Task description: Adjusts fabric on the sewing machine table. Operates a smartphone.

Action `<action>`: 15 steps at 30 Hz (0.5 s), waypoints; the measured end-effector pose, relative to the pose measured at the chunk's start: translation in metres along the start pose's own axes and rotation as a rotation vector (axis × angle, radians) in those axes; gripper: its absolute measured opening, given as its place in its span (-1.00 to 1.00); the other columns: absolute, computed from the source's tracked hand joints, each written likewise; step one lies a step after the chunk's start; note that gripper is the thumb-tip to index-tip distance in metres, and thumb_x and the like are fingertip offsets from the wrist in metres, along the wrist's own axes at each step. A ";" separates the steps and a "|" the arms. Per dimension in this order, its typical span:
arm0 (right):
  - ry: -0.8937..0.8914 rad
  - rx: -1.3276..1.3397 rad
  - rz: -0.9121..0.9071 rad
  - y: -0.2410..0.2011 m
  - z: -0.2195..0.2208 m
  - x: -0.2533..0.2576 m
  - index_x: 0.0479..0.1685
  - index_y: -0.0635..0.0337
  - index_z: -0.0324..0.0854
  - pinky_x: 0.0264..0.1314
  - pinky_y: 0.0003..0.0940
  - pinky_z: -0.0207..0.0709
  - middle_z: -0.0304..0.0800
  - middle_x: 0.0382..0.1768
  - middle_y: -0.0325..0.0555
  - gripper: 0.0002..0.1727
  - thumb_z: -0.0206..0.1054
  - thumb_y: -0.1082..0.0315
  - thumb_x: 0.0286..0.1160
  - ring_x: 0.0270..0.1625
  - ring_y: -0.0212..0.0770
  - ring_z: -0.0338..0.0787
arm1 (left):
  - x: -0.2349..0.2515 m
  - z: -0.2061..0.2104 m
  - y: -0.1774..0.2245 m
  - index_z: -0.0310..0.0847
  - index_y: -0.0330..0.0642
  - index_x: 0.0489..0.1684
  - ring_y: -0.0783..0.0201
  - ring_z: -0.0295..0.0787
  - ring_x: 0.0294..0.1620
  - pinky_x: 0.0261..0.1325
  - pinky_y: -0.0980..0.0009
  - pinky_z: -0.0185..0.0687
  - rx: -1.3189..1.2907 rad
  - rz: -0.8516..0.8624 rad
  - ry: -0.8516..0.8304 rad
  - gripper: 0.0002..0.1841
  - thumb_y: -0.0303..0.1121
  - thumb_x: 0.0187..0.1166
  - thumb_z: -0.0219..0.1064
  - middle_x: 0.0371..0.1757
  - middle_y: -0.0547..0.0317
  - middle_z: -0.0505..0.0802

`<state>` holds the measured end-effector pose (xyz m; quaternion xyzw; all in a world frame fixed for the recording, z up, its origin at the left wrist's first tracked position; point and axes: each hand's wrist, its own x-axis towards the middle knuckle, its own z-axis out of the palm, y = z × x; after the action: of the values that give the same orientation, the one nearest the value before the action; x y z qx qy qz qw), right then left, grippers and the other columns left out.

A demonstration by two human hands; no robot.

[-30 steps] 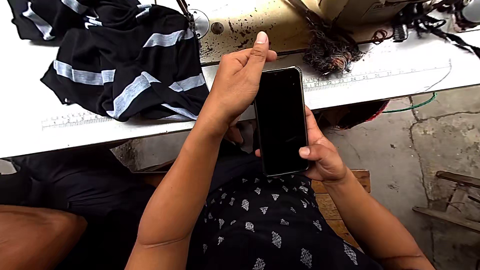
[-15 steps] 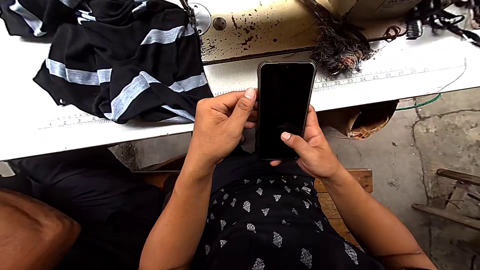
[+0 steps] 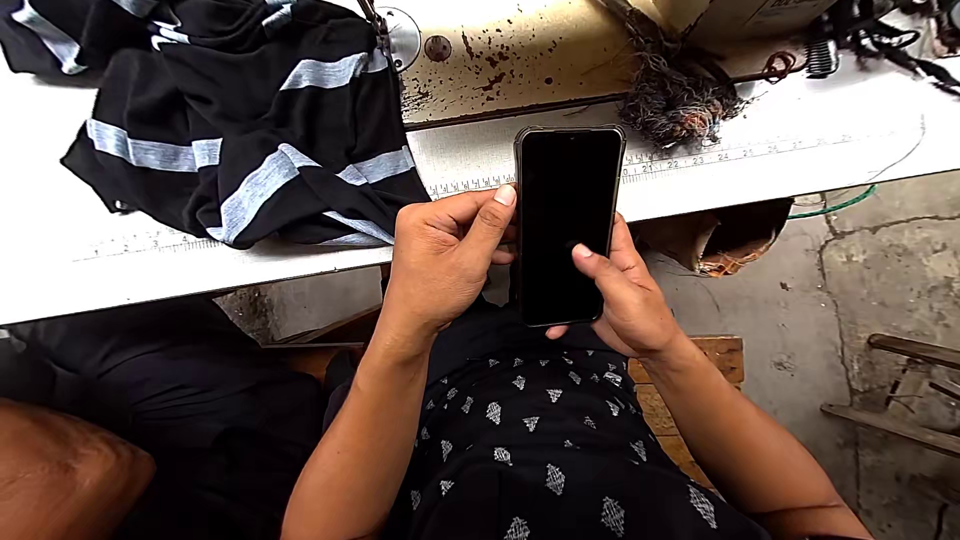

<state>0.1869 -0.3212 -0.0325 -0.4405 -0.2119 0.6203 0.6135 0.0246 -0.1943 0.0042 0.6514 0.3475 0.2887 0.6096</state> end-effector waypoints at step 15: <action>-0.279 0.517 0.116 0.004 -0.016 -0.003 0.47 -0.22 0.48 -0.19 0.19 0.84 0.77 0.24 0.11 -0.52 0.05 -0.19 0.75 0.18 0.18 0.87 | 0.000 0.007 -0.005 0.82 -0.30 0.02 0.40 0.85 -0.48 -0.41 0.48 0.86 -0.031 0.057 -0.008 -0.83 -0.44 0.70 0.34 -0.31 0.18 0.92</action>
<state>0.1972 -0.3287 -0.0434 -0.1918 -0.1036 0.7421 0.6339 0.0301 -0.1982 -0.0019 0.6527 0.3218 0.3089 0.6124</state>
